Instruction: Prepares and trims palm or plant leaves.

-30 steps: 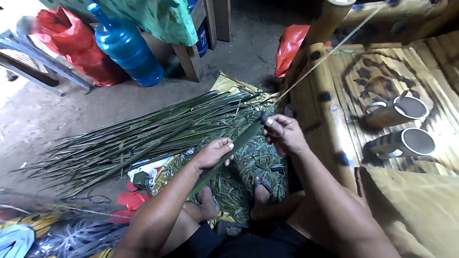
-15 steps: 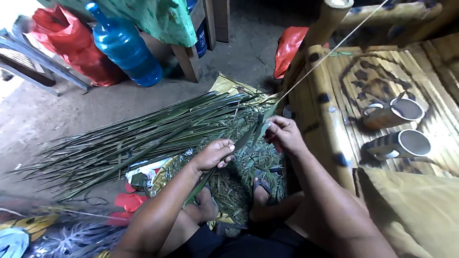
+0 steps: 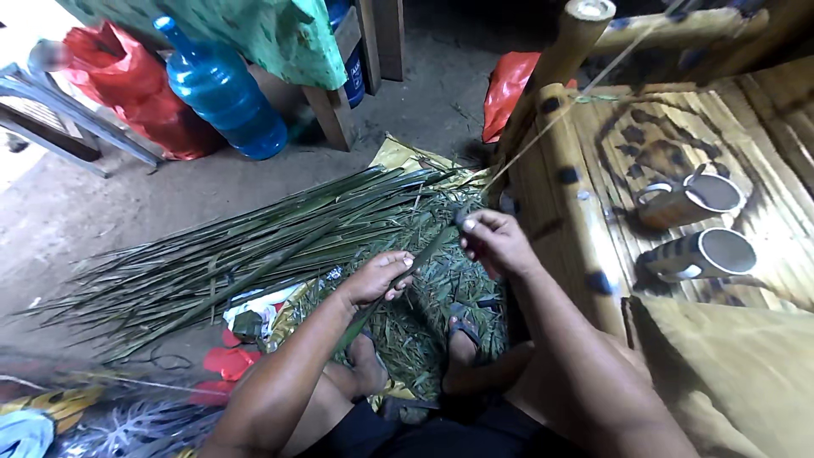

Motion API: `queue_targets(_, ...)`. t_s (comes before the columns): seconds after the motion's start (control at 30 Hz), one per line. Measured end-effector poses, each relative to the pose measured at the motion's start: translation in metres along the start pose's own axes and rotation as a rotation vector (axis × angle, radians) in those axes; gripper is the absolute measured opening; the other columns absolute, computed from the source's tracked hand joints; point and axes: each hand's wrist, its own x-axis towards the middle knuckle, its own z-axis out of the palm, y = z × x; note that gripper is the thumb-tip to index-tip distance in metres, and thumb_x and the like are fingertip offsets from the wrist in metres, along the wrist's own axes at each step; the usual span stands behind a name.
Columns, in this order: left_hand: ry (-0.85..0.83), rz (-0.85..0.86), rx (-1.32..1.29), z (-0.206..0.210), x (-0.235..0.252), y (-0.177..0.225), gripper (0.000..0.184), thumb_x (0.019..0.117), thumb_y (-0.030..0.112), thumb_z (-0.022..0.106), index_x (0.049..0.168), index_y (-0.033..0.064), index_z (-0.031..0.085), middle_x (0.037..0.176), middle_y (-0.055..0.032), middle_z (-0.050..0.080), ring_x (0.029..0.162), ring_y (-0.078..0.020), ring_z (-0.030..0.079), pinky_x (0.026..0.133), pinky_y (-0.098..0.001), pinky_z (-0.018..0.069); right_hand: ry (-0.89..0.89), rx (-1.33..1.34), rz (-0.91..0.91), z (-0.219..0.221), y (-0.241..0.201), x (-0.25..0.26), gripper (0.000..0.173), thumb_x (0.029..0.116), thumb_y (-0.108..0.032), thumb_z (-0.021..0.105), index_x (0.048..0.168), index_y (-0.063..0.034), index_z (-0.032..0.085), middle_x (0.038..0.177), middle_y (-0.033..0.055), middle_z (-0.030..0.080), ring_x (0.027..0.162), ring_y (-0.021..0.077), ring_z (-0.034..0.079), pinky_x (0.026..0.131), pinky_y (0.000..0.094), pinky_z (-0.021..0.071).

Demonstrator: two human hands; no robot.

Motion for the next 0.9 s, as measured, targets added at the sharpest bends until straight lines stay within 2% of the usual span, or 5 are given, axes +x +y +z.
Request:
queue_targets(0.17, -0.137, 0.014, -0.086, -0.009, -0.001, -0.005, 0.03, 0.1099, 0.023, 0.034, 0.105, 0.0105, 0.06, 0.06, 0.0093, 0.045, 0.046, 0.0014, 0.041, 0.045, -0.0127, 0.0372, -0.215, 0.034, -0.001, 0.014, 0.01, -0.001, 0.018, 0.102, -0.02, 0.059, 0.099, -0.0051, 0.069, 0.074, 0.0016, 0.068, 0.059, 0.0083, 0.063, 0.056, 0.0242, 0.0554)
queue_targets(0.37, -0.201, 0.027, -0.11, -0.009, -0.002, -0.004, 0.029, 0.1093, 0.025, 0.036, 0.102, 0.0114, 0.06, 0.059, 0.0099, 0.044, 0.045, 0.0016, 0.041, 0.044, -0.0128, 0.0363, -0.078, -0.083, -0.161, -0.008, 0.004, 0.006, 0.02, 0.1035, -0.022, 0.058, 0.102, -0.0061, 0.07, 0.076, 0.0019, 0.068, 0.057, 0.0084, 0.061, 0.053, 0.0241, 0.0553)
queue_targets(0.47, -0.162, 0.0, -0.037, -0.01, -0.004, -0.003, 0.026, 0.109, 0.021, 0.036, 0.103, 0.0118, 0.06, 0.061, 0.0091, 0.047, 0.046, 0.0016, 0.041, 0.044, -0.0127, 0.0363, 0.116, -0.087, -0.163, -0.029, -0.003, 0.009, 0.019, 0.1054, -0.022, 0.055, 0.108, -0.0097, 0.069, 0.081, -0.0013, 0.068, 0.062, 0.0083, 0.063, 0.058, 0.0272, 0.0578)
queue_targets(0.7, -0.041, -0.022, 0.14, -0.001, -0.006, -0.006, 0.029, 0.1122, 0.02, 0.035, 0.119, 0.0045, 0.058, 0.084, -0.0046, 0.069, 0.068, -0.0127, 0.068, 0.065, -0.0274, 0.0609, 0.324, 0.101, -0.092, -0.045, -0.014, 0.011, 0.025, 0.1085, -0.02, 0.049, 0.128, -0.0108, 0.061, 0.084, 0.0, 0.065, 0.06, 0.0081, 0.06, 0.054, 0.0232, 0.0545)
queue_targets(0.9, -0.099, -0.063, 0.057, 0.005, -0.004, -0.015, 0.021, 0.1096, 0.019, 0.04, 0.112, 0.0072, 0.057, 0.081, -0.0005, 0.068, 0.067, -0.0103, 0.069, 0.064, -0.0257, 0.0609, 0.445, 0.075, -0.068, -0.048, -0.033, 0.007, 0.024, 0.11, -0.02, 0.045, 0.13, -0.0138, 0.057, 0.08, -0.0056, 0.063, 0.058, 0.0049, 0.059, 0.054, 0.0211, 0.0545)
